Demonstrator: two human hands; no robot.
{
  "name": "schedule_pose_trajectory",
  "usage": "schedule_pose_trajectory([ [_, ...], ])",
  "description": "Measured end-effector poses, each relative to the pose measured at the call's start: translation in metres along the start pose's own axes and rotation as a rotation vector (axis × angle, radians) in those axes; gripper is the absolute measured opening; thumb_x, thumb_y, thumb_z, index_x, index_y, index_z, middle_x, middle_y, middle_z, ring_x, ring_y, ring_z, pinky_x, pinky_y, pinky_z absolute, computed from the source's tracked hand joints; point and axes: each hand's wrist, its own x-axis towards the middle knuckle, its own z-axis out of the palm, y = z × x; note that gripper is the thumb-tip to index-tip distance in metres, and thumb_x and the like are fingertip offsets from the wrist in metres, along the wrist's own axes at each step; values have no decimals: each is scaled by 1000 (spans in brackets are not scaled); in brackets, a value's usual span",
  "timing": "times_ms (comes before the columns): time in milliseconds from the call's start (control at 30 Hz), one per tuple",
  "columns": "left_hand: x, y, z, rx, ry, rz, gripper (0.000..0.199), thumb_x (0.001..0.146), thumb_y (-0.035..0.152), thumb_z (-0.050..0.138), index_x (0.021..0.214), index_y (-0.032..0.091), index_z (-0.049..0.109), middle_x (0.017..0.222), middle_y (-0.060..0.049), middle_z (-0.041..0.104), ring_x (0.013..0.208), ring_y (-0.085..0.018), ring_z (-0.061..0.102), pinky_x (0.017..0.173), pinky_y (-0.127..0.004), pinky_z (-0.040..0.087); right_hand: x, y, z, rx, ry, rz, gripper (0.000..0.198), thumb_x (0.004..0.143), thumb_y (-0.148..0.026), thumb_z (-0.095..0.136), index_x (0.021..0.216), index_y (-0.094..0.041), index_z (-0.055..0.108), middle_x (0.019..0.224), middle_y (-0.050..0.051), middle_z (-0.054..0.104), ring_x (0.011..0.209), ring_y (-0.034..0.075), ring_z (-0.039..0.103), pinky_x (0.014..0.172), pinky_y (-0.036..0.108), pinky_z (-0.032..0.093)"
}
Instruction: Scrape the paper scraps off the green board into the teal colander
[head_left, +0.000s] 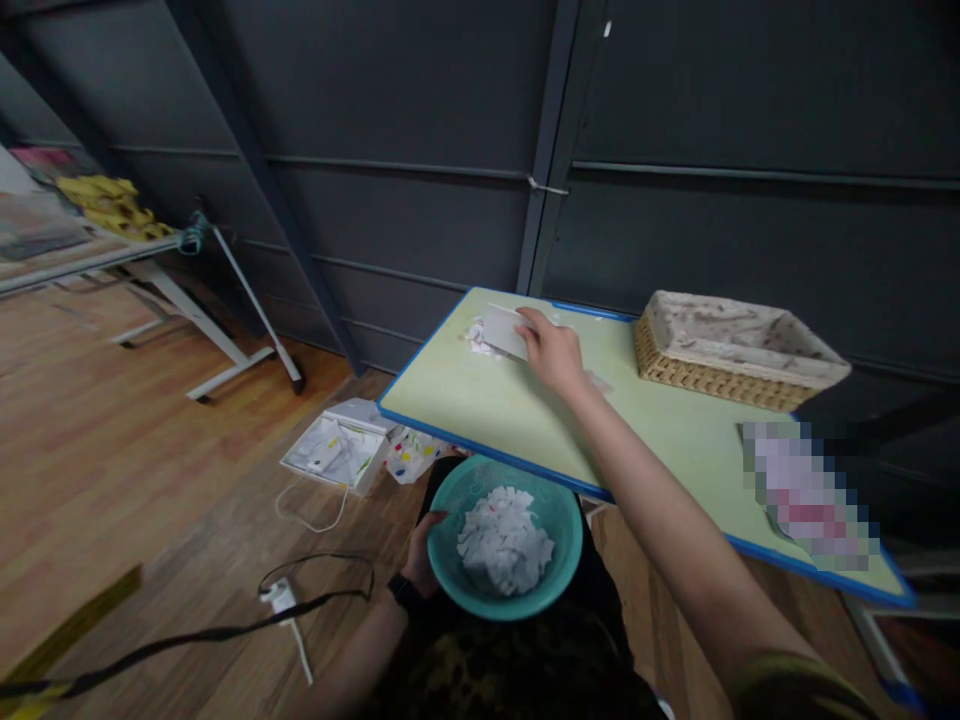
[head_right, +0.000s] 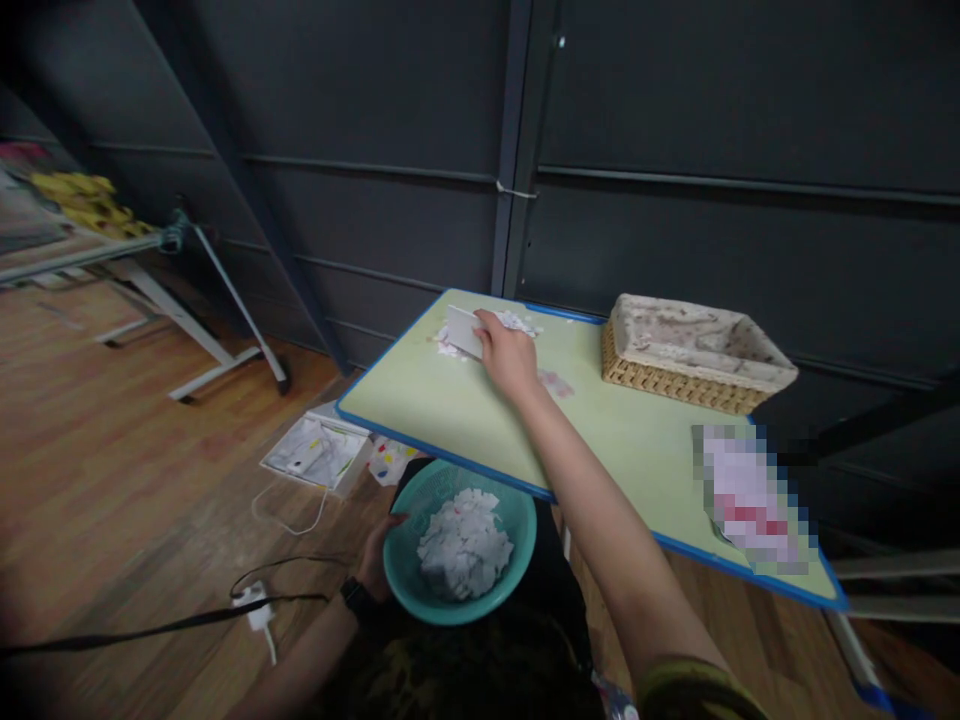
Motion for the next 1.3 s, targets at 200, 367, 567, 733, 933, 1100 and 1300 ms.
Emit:
schedule_pose_trajectory([
  [200,13,3,-3,-21,-19,33,48,75,20,64,122,11,64,99,-15,80,93,-37,74,90,-49,53,-8,4,0,-27,-11,-10,43,98,-33,40,134,-21,61,125,11,70,105,29,67,93,39,48],
  [367,18,9,-2,-21,-60,23,49,74,20,64,122,10,65,95,-14,80,91,-35,74,88,-48,55,-11,5,-3,-4,-24,-45,44,99,-33,38,136,-21,59,128,11,69,110,28,66,95,40,47],
  [567,17,11,0,39,-41,75,49,73,19,64,121,9,64,92,-15,80,90,-35,75,86,-48,56,-10,3,-1,-46,-20,-17,45,99,-32,38,137,-21,59,127,12,69,110,28,66,95,40,48],
  [733,13,10,0,87,-33,149,48,74,17,65,121,8,63,90,-15,80,89,-35,75,87,-47,55,-10,4,5,-54,-49,-68,46,100,-34,37,138,-21,58,127,12,69,109,27,66,94,38,47],
  [933,15,8,1,79,-23,102,46,72,20,68,117,9,67,91,-16,80,94,-38,73,89,-49,54,-8,-2,10,-99,-58,-87,47,100,-34,34,139,-22,57,124,12,70,109,28,65,93,37,46],
  [1100,19,5,-1,83,-44,65,38,74,20,67,109,8,69,91,-16,80,92,-37,74,92,-49,52,-6,-4,14,-111,-72,-104,47,101,-36,33,140,-24,57,122,10,71,108,27,66,91,35,46],
  [1300,18,2,1,48,-109,35,45,74,20,66,118,8,66,97,-17,80,97,-38,72,93,-50,51,-4,-11,17,-146,-129,-114,47,101,-34,34,143,-27,54,117,10,73,101,27,68,86,35,47],
])
